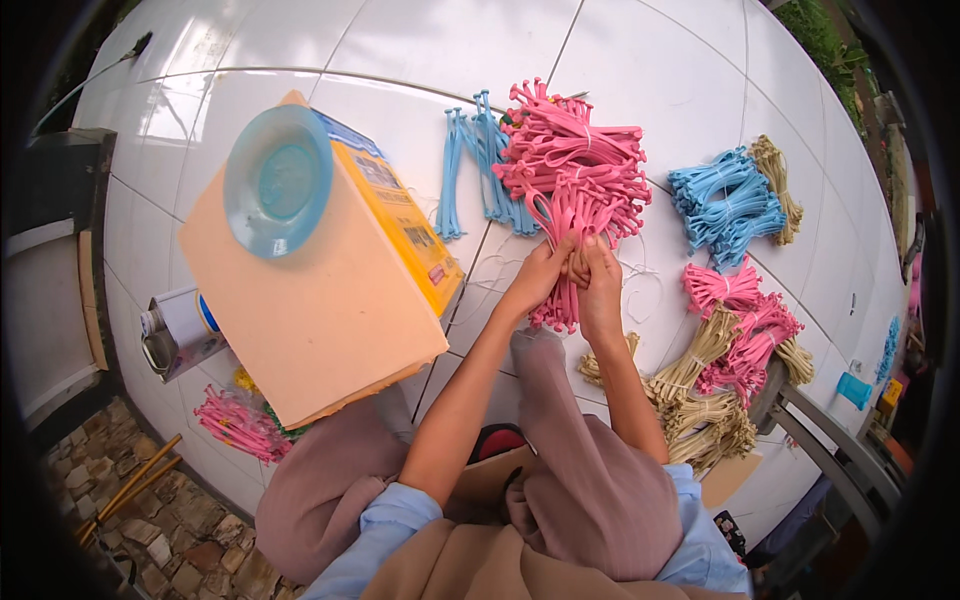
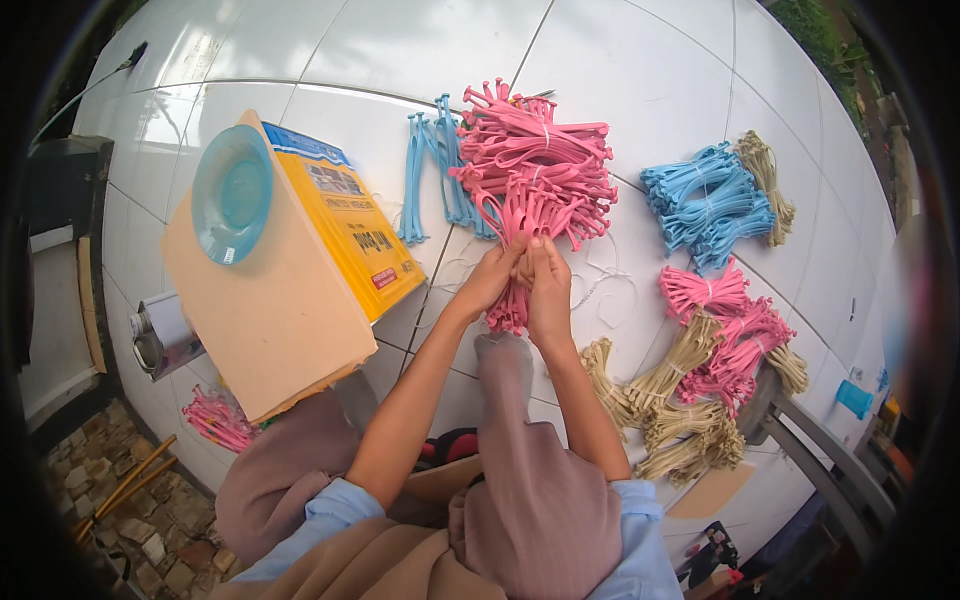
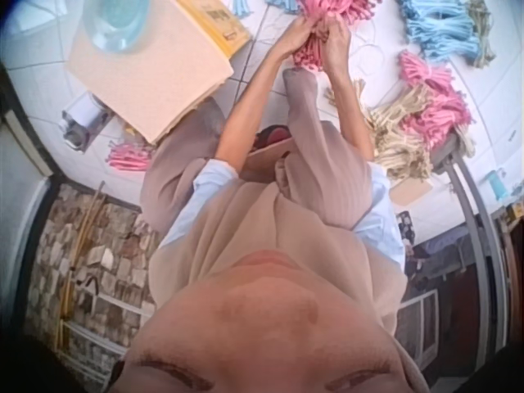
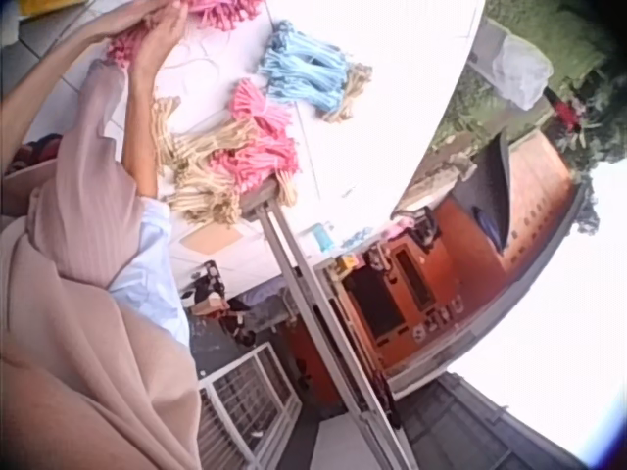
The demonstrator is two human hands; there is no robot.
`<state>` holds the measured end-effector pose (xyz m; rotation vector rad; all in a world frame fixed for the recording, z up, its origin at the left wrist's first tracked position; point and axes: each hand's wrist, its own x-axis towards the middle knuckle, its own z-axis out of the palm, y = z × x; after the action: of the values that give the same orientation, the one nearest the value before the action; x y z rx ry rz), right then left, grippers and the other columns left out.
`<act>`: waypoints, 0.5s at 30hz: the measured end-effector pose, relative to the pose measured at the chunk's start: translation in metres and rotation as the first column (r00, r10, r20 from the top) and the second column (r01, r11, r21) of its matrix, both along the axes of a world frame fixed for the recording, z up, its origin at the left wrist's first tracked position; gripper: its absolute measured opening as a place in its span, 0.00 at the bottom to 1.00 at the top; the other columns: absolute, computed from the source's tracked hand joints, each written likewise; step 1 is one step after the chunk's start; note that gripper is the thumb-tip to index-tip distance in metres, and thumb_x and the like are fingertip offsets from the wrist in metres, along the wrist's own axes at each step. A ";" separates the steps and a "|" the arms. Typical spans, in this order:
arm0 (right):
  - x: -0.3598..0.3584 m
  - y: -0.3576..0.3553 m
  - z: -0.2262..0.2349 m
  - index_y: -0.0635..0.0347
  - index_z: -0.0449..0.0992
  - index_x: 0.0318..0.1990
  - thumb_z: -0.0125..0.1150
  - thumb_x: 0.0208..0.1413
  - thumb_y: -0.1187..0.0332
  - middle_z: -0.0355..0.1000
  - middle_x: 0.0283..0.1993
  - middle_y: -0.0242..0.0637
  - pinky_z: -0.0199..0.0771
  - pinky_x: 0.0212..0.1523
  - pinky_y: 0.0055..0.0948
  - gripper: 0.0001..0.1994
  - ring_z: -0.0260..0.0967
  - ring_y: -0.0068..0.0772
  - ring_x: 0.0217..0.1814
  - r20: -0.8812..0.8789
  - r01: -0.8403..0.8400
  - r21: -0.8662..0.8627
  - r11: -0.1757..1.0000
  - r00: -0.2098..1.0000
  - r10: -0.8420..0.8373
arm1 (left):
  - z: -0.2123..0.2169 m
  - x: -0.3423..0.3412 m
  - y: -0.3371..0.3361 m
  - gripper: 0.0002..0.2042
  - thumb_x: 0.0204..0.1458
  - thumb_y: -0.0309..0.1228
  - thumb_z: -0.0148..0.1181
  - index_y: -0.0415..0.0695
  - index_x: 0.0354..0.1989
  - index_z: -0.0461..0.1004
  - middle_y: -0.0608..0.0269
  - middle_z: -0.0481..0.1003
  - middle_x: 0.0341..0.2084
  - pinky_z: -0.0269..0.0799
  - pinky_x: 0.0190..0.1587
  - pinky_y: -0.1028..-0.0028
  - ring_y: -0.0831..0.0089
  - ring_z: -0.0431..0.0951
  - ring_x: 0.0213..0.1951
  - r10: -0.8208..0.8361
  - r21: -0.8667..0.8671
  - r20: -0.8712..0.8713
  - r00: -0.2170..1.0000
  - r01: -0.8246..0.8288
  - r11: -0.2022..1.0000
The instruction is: The person sits on a chair and assembles pink plastic strips by attaching small green and yellow plastic pieces to their ends. They repeatedly dip the strips into a bowl of water and place the finished items on a cardboard box.
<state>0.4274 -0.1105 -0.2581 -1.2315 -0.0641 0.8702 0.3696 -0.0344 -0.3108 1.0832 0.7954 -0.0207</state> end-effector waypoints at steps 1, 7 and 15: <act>-0.004 -0.001 0.001 0.55 0.56 0.22 0.43 0.64 0.63 0.46 0.19 0.23 0.48 0.23 0.19 0.16 0.40 0.15 0.20 0.047 -0.004 -0.045 0.999 0.999 0.006 | 0.001 0.005 0.000 0.28 0.55 0.57 0.43 0.39 0.29 0.70 0.64 0.70 0.20 0.63 0.29 0.75 0.77 0.66 0.23 0.004 0.067 -0.019 1.000 -0.003 0.998; -0.019 -0.004 0.025 0.55 0.54 0.23 0.42 0.64 0.63 0.46 0.19 0.22 0.49 0.22 0.19 0.16 0.41 0.15 0.20 0.270 0.027 -0.280 0.960 0.961 0.052 | -0.003 0.017 -0.008 0.36 0.53 0.61 0.40 0.31 0.23 0.71 0.43 0.70 0.16 0.66 0.30 0.61 0.55 0.73 0.24 0.114 0.208 -0.157 0.981 -0.080 0.975; -0.016 -0.040 0.043 0.60 0.57 0.28 0.40 0.65 0.64 0.51 0.17 0.26 0.51 0.21 0.22 0.13 0.46 0.18 0.19 0.318 0.116 -0.197 0.973 0.947 -0.049 | -0.013 0.000 0.043 0.40 0.53 0.64 0.34 0.30 0.41 0.72 0.34 0.73 0.37 0.64 0.50 0.61 0.51 0.73 0.46 -0.171 0.138 -0.325 0.930 0.225 0.965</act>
<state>0.4114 -0.1509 -0.2153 -1.5565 -0.1747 0.6137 0.3696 0.0089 -0.3236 1.3435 0.9800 -0.3062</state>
